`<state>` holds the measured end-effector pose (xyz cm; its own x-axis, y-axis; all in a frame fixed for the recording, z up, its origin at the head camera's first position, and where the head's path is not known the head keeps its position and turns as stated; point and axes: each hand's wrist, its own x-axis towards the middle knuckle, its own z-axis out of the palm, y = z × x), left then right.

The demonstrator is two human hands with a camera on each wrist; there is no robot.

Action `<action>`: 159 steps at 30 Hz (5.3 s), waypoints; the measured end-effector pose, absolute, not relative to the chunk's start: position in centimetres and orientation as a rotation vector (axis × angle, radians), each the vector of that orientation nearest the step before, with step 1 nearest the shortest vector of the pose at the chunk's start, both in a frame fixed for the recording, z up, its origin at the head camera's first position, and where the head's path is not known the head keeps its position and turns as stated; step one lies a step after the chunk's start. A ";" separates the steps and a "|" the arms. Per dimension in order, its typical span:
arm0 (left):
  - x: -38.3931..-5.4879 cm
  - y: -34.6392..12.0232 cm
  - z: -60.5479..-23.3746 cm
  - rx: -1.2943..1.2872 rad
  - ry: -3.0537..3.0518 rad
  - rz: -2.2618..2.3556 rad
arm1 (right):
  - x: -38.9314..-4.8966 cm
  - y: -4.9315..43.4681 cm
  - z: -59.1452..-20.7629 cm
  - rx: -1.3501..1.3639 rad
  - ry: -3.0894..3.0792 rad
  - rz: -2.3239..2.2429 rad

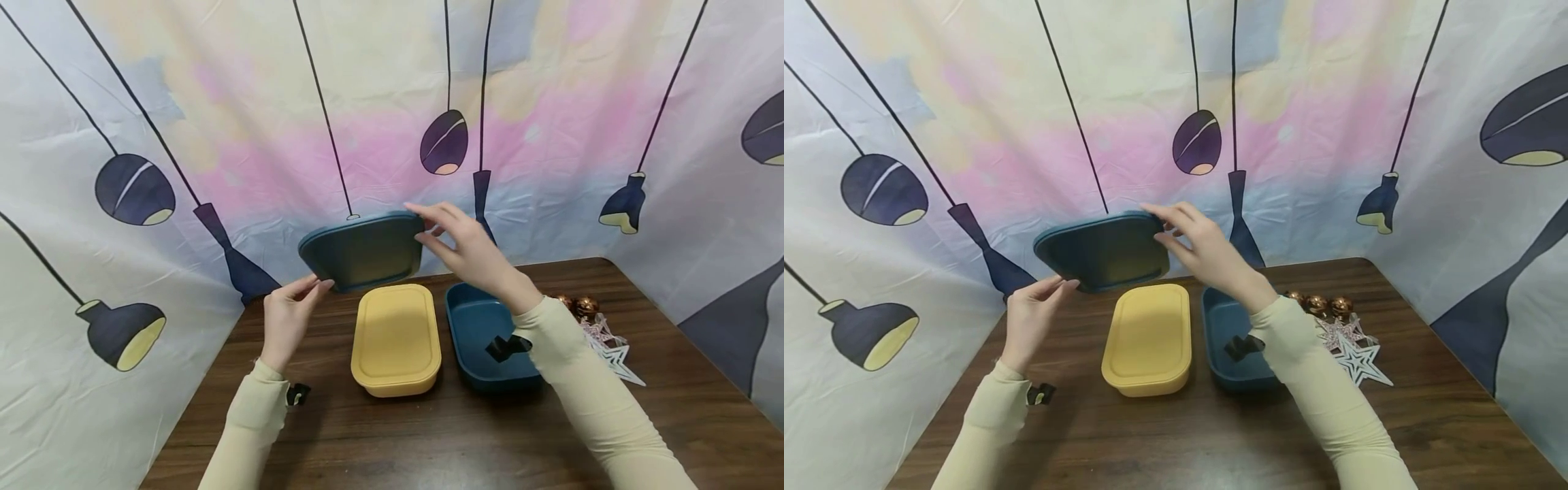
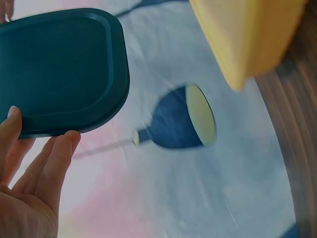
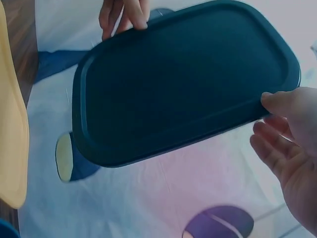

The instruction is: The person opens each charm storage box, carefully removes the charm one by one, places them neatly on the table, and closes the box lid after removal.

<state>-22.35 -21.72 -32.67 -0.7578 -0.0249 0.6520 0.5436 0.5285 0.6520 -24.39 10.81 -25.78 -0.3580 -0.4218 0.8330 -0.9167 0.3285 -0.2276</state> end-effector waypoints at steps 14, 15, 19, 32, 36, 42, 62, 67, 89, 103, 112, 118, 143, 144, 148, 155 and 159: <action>-23.0 -15.1 -31.8 -0.646 -2.264 -1.488 | -24.5 17.2 -24.8 0.819 -2.162 1.072; -23.0 -14.7 -31.8 -0.662 -2.280 -1.490 | -24.6 17.6 -24.7 0.798 -2.180 1.064; -23.2 -13.1 -31.6 -0.719 -2.333 -1.509 | -24.8 18.6 -24.4 0.707 -2.257 1.035; -23.8 -8.6 -32.5 -0.740 -2.528 -1.546 | -25.8 21.4 -25.6 0.413 -2.526 0.999; -24.1 -7.4 -33.1 -0.731 -2.633 -1.527 | -26.4 22.4 -26.7 0.347 -2.620 0.967; -24.3 -6.3 -34.2 -0.741 -2.795 -1.432 | -27.4 23.5 -28.6 0.282 -2.771 0.933; -22.7 -4.9 -37.4 -0.845 -3.030 -1.272 | -28.9 24.4 -33.7 0.230 -3.114 1.046; -22.4 -4.4 -37.9 -0.824 -3.074 -1.251 | -29.3 24.5 -34.9 0.243 -3.173 0.987; -21.7 -2.0 -38.1 -1.082 -3.102 -0.514 | -29.3 25.1 -38.0 0.239 -3.258 0.929; -21.3 -1.7 -38.4 -1.076 -3.018 -0.139 | -29.7 25.6 -37.9 0.280 -3.348 1.076; -22.0 -2.8 -38.8 -1.039 -2.998 0.011 | -30.2 24.6 -38.2 0.301 -3.341 1.095; -22.3 -3.6 -39.0 -1.015 -3.030 -0.054 | -30.5 24.3 -38.7 0.214 -3.322 1.243; -22.2 -3.8 -39.6 -0.975 -3.091 -0.358 | -30.5 24.0 -39.1 0.200 -3.288 1.307; -22.2 -3.7 -39.6 -0.975 -3.090 -0.357 | -30.5 24.1 -39.1 0.202 -3.289 1.304; -22.3 -3.7 -39.7 -0.970 -3.087 -0.359 | -30.6 24.1 -39.2 0.192 -3.288 1.300; -22.8 -4.7 -38.8 -0.947 -3.116 -0.436 | -30.2 24.5 -38.9 0.294 -3.279 1.194; -23.9 -7.4 -36.2 -0.902 -2.967 -0.652 | -29.1 25.4 -37.5 0.356 -3.098 0.980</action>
<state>-23.94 -7.42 -36.22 -0.8375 0.5388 0.0912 0.5273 0.7532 0.3931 -29.10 25.35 -37.52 -0.9683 -0.2435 -0.0554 -0.1673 0.7973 -0.5800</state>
